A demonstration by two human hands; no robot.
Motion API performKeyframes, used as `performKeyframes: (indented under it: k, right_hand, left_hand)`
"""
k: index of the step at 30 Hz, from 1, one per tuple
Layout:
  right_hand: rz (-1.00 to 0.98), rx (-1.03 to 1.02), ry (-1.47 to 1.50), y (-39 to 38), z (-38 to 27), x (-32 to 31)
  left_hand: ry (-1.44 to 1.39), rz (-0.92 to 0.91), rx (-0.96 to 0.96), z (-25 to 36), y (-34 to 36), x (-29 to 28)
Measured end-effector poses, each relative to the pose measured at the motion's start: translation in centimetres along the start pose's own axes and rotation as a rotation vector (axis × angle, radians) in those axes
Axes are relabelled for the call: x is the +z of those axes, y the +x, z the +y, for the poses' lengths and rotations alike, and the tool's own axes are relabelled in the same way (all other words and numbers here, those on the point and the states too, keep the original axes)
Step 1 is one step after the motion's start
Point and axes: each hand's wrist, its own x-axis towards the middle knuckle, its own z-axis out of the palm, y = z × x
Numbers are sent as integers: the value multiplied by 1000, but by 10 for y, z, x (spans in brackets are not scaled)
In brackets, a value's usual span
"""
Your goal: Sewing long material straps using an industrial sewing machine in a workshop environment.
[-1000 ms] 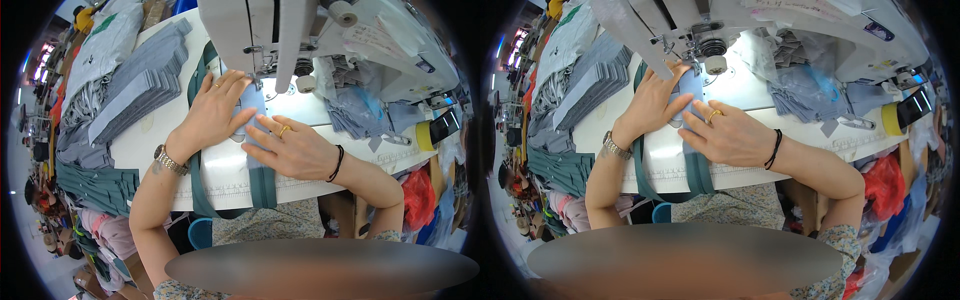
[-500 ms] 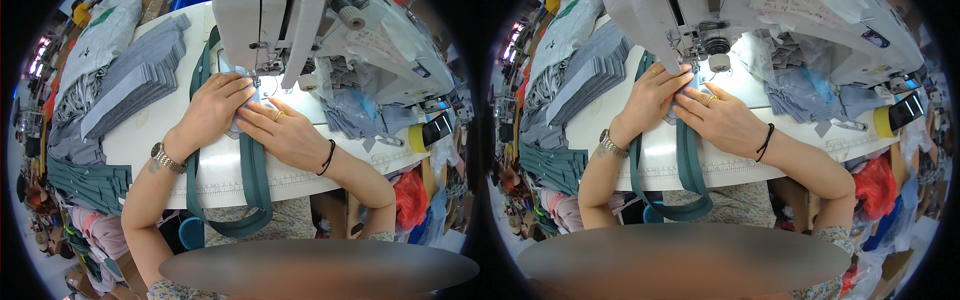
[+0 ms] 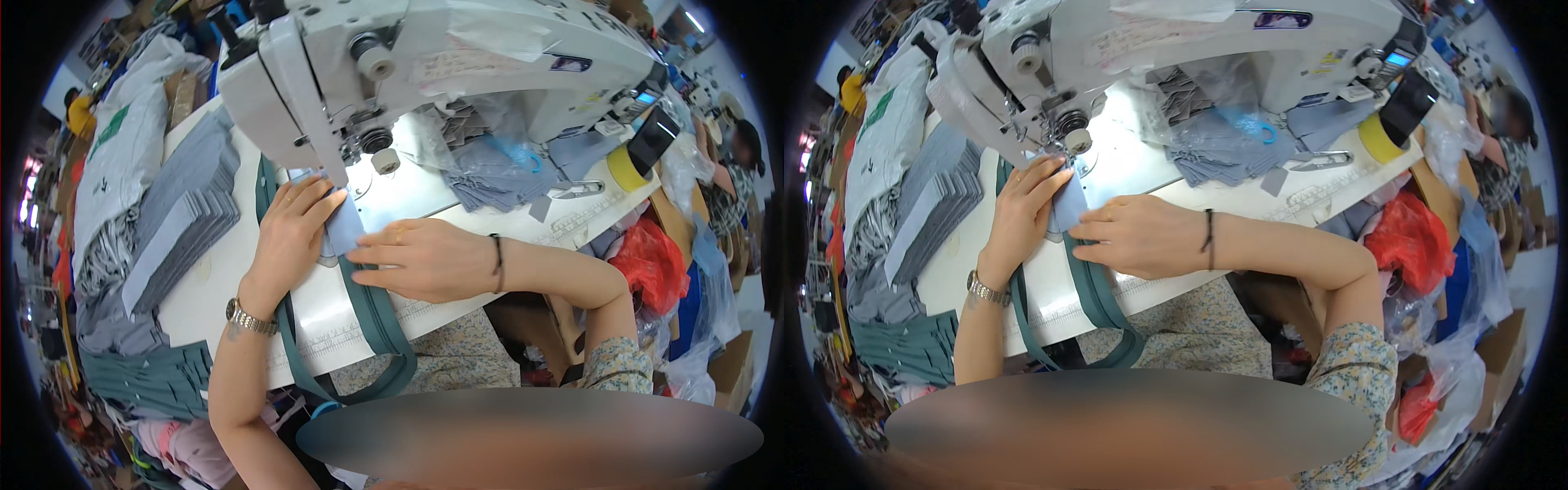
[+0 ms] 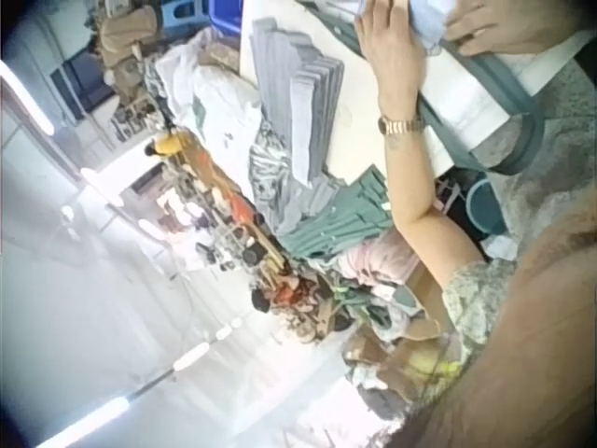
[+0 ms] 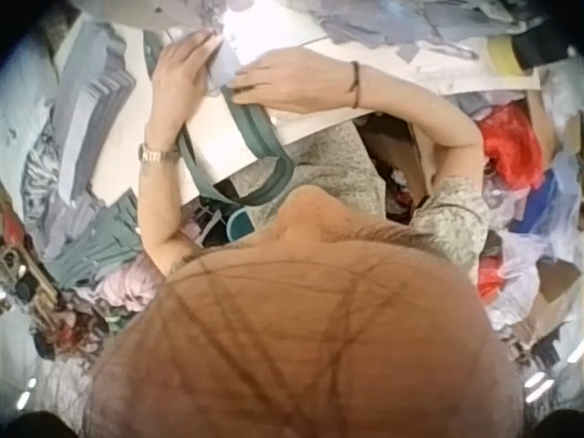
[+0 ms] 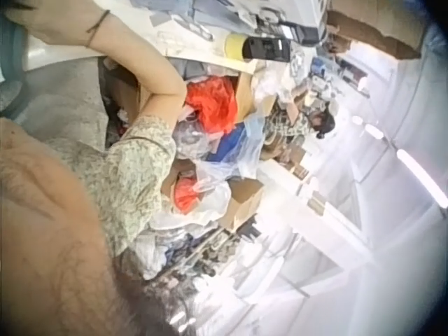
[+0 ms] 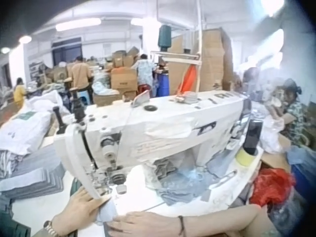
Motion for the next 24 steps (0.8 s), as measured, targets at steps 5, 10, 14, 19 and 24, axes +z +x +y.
performKeyframes:
  k: [5, 10, 14, 19, 24]
  right_hand:
    - [55, 394, -373, -46, 48, -55]
    - [27, 401, -521, -47, 84, -44]
    - [-21, 390, -596, -50, 79, -48]
    - [-49, 430, -592, -62, 70, -64]
    - [-39, 473, -679, -37, 43, -76]
  left_hand:
    - [1, 22, 13, 5, 8, 3]
    - [18, 21, 3, -1, 1, 4]
    - [6, 21, 0, 1, 2, 2]
    - [13, 27, -2, 4, 5, 2]
    - [44, 50, 23, -2, -1, 1]
